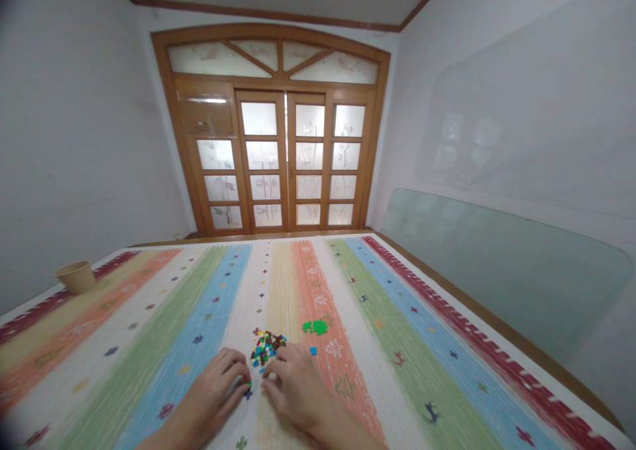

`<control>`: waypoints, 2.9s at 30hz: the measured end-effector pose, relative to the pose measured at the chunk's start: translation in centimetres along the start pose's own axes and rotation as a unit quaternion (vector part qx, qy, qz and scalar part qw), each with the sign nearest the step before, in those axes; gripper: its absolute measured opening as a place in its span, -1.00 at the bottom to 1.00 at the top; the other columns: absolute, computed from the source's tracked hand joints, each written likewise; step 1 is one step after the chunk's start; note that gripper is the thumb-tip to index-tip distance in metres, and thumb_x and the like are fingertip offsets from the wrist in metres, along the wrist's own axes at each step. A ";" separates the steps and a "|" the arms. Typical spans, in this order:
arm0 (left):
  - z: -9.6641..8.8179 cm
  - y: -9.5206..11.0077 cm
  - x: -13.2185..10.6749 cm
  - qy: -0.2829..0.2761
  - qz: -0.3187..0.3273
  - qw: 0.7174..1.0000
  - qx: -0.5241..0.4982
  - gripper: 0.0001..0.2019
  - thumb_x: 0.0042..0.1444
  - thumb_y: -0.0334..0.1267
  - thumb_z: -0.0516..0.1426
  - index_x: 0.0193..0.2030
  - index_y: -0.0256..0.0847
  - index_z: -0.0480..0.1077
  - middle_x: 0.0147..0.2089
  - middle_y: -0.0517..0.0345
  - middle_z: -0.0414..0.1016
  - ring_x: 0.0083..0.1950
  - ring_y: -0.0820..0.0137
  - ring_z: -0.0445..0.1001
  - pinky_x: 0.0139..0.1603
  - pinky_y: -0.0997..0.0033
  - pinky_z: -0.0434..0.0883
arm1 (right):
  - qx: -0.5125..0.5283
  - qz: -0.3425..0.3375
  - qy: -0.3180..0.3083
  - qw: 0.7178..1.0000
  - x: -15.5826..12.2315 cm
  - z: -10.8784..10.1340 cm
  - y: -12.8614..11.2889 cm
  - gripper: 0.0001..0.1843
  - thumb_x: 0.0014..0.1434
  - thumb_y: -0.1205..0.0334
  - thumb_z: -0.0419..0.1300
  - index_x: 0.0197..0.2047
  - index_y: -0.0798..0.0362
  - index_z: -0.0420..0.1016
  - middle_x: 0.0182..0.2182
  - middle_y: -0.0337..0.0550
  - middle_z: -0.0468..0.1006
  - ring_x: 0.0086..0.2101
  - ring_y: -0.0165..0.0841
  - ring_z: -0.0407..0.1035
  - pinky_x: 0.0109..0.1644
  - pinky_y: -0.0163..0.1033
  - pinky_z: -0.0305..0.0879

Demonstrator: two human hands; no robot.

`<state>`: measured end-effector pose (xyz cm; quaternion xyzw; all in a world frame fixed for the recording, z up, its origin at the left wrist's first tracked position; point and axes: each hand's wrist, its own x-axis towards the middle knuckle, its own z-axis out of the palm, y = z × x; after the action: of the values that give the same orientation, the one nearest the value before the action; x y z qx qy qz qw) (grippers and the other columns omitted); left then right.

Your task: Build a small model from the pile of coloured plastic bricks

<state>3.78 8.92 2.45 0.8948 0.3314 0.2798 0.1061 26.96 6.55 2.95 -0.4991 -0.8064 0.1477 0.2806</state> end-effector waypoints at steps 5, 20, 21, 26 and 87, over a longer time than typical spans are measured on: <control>0.1 -0.1 0.0 0.008 0.003 1.000 -0.004 -0.81 0.25 -0.53 0.17 -0.17 -0.12 0.44 -0.08 0.10 0.52 -0.01 0.22 0.49 0.01 0.24 0.47 | -0.012 0.010 -0.045 0.999 0.0 0.0 -0.6 -0.86 0.27 0.25 0.31 -0.14 -0.07 0.71 -0.18 -0.18 0.71 -0.11 -0.27 0.54 0.04 -0.25 0.28; -1.0 1.2 -0.1 -0.005 -0.023 1.000 -0.016 -0.79 0.20 -0.54 0.14 -0.17 -0.13 0.43 -0.05 0.03 0.49 0.04 0.15 0.46 0.06 0.14 0.47 | -0.023 0.037 -0.101 0.994 0.0 -0.4 -1.7 -0.77 0.30 0.17 0.26 -0.06 -0.09 0.73 -0.15 -0.17 0.76 -0.15 -0.24 0.64 -0.05 -0.29 0.34; -1.0 1.2 -0.1 -0.007 -0.020 1.000 -0.018 -0.79 0.19 -0.55 0.15 -0.17 -0.13 0.43 -0.05 0.03 0.49 0.04 0.16 0.46 0.06 0.14 0.47 | -0.025 0.037 -0.103 0.994 0.0 -0.5 -1.8 -0.77 0.30 0.17 0.26 -0.06 -0.10 0.73 -0.15 -0.16 0.76 -0.15 -0.24 0.64 -0.05 -0.29 0.34; -1.0 1.2 0.0 -0.007 0.005 1.000 -0.023 -0.80 0.20 -0.55 0.16 -0.19 -0.13 0.43 -0.03 0.04 0.48 0.04 0.18 0.46 0.05 0.17 0.48 | -0.023 0.036 -0.110 0.993 0.0 -0.7 -2.2 -0.77 0.33 0.16 0.24 -0.07 -0.11 0.74 -0.15 -0.17 0.76 -0.16 -0.26 0.64 -0.06 -0.31 0.33; -0.1 -0.2 -0.2 0.045 0.008 0.999 -0.008 -0.81 0.35 -0.46 0.04 -0.21 -0.12 0.40 -0.23 0.10 0.54 -0.20 0.25 0.52 -0.18 0.31 0.44 | -0.142 0.210 -0.002 0.967 1.8 -6.7 5.0 -0.74 0.29 0.27 0.22 -0.04 -0.03 0.71 -0.24 -0.08 0.73 -0.15 -0.22 0.58 -0.13 -0.28 0.28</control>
<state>3.45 8.91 2.37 0.8830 0.3264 0.3235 0.0956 33.94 10.15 6.25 -0.6920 -0.6965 0.0884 0.1677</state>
